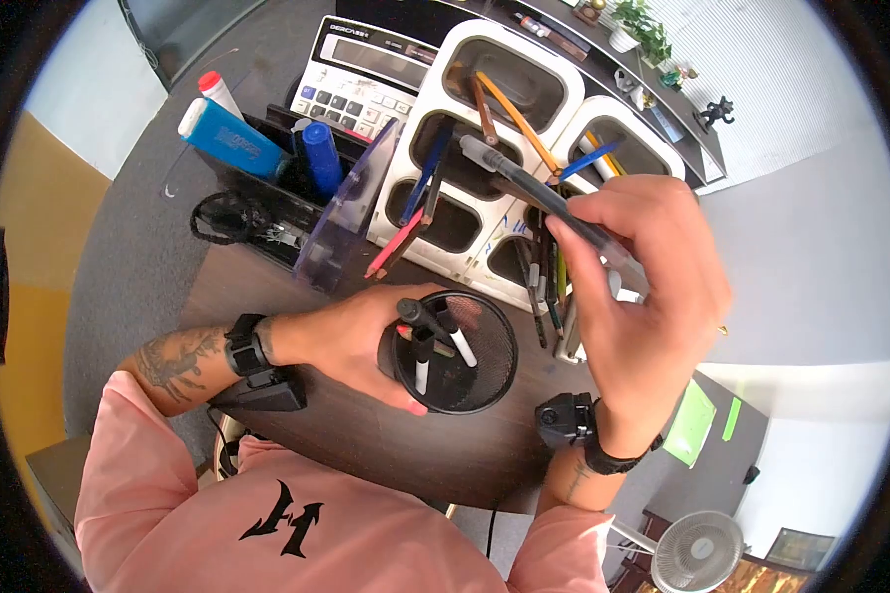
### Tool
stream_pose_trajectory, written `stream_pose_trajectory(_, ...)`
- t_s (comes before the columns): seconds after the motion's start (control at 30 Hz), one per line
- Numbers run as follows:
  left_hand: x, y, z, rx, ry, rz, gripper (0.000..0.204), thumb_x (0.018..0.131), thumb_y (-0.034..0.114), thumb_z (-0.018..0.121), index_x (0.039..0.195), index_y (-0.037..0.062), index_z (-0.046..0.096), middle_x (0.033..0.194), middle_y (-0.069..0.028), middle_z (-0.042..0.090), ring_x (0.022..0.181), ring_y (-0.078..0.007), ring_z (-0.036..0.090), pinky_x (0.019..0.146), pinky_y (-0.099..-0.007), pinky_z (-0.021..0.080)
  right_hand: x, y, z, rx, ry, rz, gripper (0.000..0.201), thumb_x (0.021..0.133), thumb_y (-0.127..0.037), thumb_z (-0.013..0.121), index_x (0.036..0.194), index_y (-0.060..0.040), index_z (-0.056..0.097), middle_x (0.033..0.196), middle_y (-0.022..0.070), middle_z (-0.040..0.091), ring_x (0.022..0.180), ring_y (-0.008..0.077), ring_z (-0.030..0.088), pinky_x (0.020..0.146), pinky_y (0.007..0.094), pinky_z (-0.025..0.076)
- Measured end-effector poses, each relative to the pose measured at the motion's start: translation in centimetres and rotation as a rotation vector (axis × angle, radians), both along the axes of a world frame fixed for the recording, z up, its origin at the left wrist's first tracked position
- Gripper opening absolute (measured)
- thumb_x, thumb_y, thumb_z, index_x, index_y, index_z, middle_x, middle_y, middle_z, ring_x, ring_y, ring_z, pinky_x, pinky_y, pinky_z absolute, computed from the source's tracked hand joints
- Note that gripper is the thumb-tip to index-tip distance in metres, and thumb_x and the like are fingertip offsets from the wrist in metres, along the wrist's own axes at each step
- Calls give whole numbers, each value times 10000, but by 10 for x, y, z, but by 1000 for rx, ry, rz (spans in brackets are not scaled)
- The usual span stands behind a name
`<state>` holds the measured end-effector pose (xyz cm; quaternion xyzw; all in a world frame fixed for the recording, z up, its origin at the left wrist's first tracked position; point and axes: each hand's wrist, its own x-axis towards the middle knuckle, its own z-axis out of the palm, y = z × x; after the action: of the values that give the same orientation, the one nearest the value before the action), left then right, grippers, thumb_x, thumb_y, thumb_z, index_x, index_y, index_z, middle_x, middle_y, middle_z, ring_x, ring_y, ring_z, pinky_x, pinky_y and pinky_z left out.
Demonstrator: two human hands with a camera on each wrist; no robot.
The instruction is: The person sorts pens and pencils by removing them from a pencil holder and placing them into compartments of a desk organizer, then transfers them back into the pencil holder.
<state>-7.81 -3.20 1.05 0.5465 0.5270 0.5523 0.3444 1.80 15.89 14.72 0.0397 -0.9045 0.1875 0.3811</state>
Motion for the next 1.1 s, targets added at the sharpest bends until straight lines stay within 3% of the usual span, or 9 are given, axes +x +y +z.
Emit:
stream_pose_trajectory(0.17, 2, 2, -1, 34, -54, -18, 917, 646, 250, 937, 1395, -27, 486, 1331, -156, 594, 1230, -240, 589, 1063, -367, 459, -13, -4, -12, 130, -103, -2, 237, 747, 90, 766, 949, 2, 677, 928, 94, 661, 774, 229, 669, 649, 310, 548)
stream_pose_trajectory(0.27, 2, 1, -2, 34, -34, -12, 914, 645, 251, 938, 1392, -25, 489, 1323, -154, 597, 1222, -236, 593, 1056, -369, 463, -12, -11, -11, -19, -232, -23, 233, 788, 115, 739, 1002, 31, 695, 965, 102, 676, 817, 161, 678, 688, 259, 565)
stream_pose_trajectory(0.37, 3, 1, -1, 8, -34, 0, 914, 644, 262, 937, 1389, -20, 490, 1317, -155, 599, 1219, -236, 592, 1050, -369, 467, -9, -14, -11, -198, -194, 80, 284, 756, 75, 770, 1022, 2, 701, 943, 118, 661, 762, 219, 676, 676, 303, 550)
stream_pose_trajectory(0.47, 3, 1, -4, 58, 39, 27, 913, 643, 277, 937, 1386, -11, 490, 1301, -150, 608, 1196, -235, 605, 1039, -367, 473, 4, -11, 1, -86, -253, 135, 309, 740, 59, 783, 1034, 4, 708, 946, 122, 664, 781, 219, 682, 669, 318, 552)
stream_pose_trajectory(0.7, 3, 0, -2, 29, 2, 17, 816, 643, 281, 938, 1311, 5, 559, 1268, -146, 627, 1142, -257, 637, 980, -371, 504, 14, -40, 6, -136, -550, 308, 378, 699, 5, 824, 1062, 14, 717, 1000, 110, 658, 758, 185, 638, 662, 311, 528)
stream_pose_trajectory(0.77, 3, -1, -4, 146, 107, 23, 730, 642, 270, 938, 1237, 13, 602, 1230, -142, 633, 1104, -272, 645, 932, -375, 515, 13, -45, 0, -135, -660, 338, 346, 724, -8, 812, 1055, -14, 713, 1005, 106, 637, 772, 236, 651, 657, 340, 528)
stream_pose_trajectory(0.87, 2, -1, -4, 146, 157, 10, 730, 666, 234, 903, 1276, 27, 560, 1191, -133, 634, 1118, -267, 632, 944, -384, 508, 14, -46, -11, -48, -747, 435, 183, 809, -33, 689, 980, -21, 627, 965, 135, 579, 820, 366, 652, 678, 446, 522)
stream_pose_trajectory(1.0, 4, -1, 2, 47, 26, 30, 768, 618, 258, 943, 1240, 18, 563, 1151, -149, 644, 1049, -283, 648, 883, -391, 512, 15, -38, -4, -61, -750, 438, 208, 789, -16, 705, 986, -24, 640, 969, 128, 585, 802, 361, 650, 671, 433, 519)
stream_pose_trajectory(1.1, 4, 0, 1, 111, 74, 50, 844, 622, 264, 941, 1306, 1, 522, 1196, -158, 638, 1082, -278, 646, 920, -391, 510, 17, -31, 10, -94, -632, 412, 204, 735, 16, 788, 917, -10, 701, 929, 107, 646, 784, 266, 660, 671, 355, 530)
